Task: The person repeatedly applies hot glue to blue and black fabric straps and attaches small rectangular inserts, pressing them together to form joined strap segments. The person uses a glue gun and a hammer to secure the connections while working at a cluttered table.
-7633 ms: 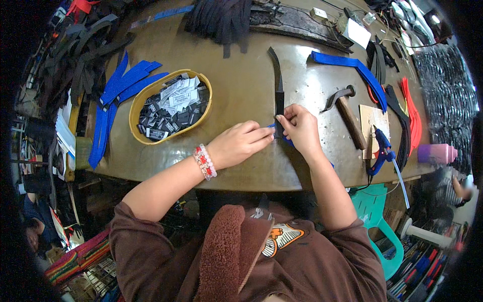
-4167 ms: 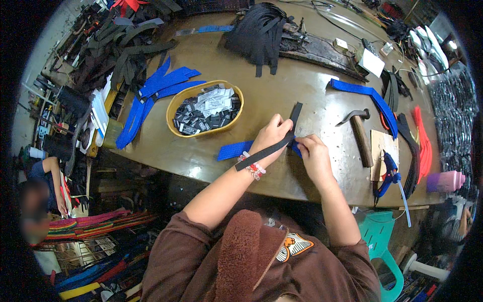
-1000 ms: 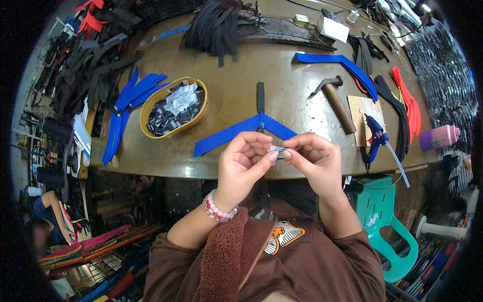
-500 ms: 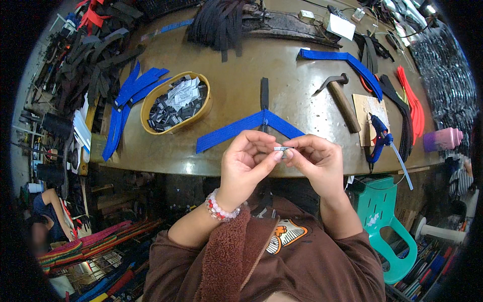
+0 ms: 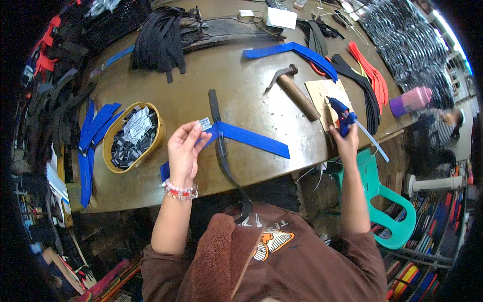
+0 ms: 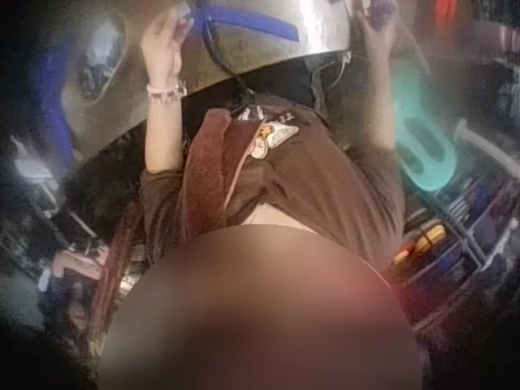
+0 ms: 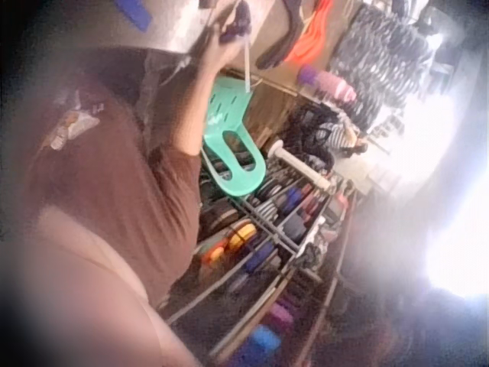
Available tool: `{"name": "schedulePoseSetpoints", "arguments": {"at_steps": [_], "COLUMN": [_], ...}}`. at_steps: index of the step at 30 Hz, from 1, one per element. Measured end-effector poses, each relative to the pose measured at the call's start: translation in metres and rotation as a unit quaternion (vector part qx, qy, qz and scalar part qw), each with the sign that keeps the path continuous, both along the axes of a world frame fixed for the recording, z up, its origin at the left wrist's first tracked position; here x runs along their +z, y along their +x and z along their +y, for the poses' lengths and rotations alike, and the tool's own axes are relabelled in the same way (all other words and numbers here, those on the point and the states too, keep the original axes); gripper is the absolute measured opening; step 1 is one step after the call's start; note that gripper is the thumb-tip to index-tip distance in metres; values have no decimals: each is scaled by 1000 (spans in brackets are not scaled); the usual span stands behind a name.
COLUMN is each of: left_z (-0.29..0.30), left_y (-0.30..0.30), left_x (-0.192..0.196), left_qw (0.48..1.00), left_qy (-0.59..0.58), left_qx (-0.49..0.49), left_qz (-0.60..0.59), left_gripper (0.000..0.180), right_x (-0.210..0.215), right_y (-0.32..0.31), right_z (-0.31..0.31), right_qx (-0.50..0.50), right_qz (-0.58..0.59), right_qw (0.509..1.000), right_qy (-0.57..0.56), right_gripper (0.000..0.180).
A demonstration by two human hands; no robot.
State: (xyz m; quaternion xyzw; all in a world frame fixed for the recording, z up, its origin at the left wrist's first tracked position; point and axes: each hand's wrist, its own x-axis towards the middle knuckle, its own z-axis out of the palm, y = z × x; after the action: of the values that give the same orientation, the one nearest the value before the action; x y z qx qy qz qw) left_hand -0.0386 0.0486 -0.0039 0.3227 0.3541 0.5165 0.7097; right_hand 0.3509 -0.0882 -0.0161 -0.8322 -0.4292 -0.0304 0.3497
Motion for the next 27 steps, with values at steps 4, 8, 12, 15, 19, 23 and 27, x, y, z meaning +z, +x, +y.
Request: {"name": "schedulePoseSetpoints", "arguments": {"at_steps": [4, 8, 12, 15, 19, 23, 27], "left_z": [5, 0, 0, 1, -1, -2, -2], "left_y": [2, 3, 0, -2, -2, -1, -1], "left_x": [-14, -22, -28, -30, -28, -27, -28], "left_qw": [999, 999, 993, 987, 987, 985, 987], "left_qy": [-15, -21, -39, -44, -42, -50, -57], "left_qx": [-24, -22, -16, -30, -26, -23, -16], "left_qz": [-24, -41, -112, -148, -156, -164, -153], "left_gripper": [14, 13, 12, 11, 10, 11, 11], "right_x": [76, 149, 125, 92, 79, 79, 76], "right_y": [31, -16, -112, -159, -169, -164, -170], "right_z": [40, 80, 85, 88, 92, 95, 109], "right_qx": [13, 43, 306, 392, 382, 401, 368], "right_qz": [-65, -242, -55, -7, -96, -114, -61], "right_qw": [987, 880, 926, 910, 905, 898, 916], "right_qy": [-149, -406, -214, -134, -159, -141, -146], "right_gripper": [43, 38, 33, 33, 35, 38, 41]}}
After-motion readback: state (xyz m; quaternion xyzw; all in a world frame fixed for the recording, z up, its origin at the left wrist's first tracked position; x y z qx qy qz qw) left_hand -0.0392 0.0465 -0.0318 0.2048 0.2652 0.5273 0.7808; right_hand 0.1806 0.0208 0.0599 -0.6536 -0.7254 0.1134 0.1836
